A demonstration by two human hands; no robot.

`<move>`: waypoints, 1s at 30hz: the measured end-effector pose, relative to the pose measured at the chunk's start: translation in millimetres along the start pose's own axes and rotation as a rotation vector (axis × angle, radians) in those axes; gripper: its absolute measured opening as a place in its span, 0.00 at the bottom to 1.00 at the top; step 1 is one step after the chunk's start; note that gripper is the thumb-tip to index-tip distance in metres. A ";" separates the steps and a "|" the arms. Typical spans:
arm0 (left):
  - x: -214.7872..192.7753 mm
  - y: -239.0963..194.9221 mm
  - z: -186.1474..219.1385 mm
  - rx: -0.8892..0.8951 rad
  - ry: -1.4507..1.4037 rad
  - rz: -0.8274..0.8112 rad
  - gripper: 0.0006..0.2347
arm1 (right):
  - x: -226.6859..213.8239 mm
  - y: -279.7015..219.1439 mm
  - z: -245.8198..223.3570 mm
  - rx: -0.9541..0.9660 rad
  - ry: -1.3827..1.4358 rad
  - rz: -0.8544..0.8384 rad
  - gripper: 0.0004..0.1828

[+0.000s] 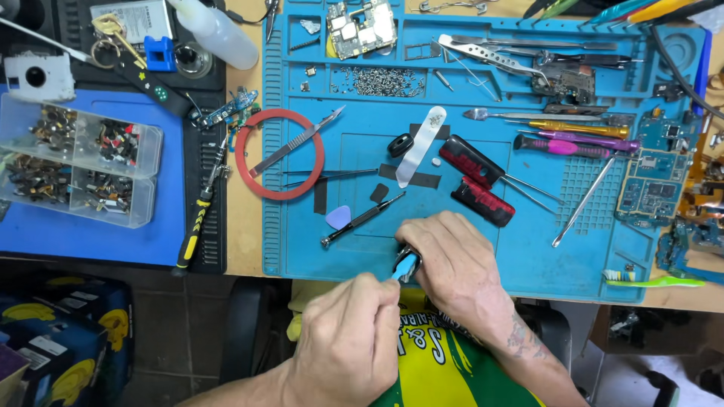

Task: The person cleans a small black electronic device using a toothbrush and a liquid from a squeeze bottle. They repeatedly brush the device's surface and apply the liquid, then brush again, focusing on the same object throughout the clip.

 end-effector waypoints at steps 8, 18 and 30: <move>-8.4 -1.5 -7.9 -0.129 0.021 -0.131 0.04 | 3.0 -0.7 -7.0 -0.035 -0.014 -0.015 0.16; -17.2 -3.5 -11.6 -0.128 -0.040 -0.056 0.03 | 2.9 -0.7 -5.1 -0.010 -0.026 -0.019 0.12; -19.5 11.7 0.3 0.212 -0.002 -0.064 0.09 | 2.7 2.2 -7.4 0.055 0.003 -0.043 0.17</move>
Point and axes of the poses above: each hand's wrist, its own y-axis towards the middle knuckle, its own x-axis out of the palm, z = x × y, the point moved 6 cm from there along y, towards the middle knuckle, and after that the axes turned 11 degrees about z, right-handed, at the moved point
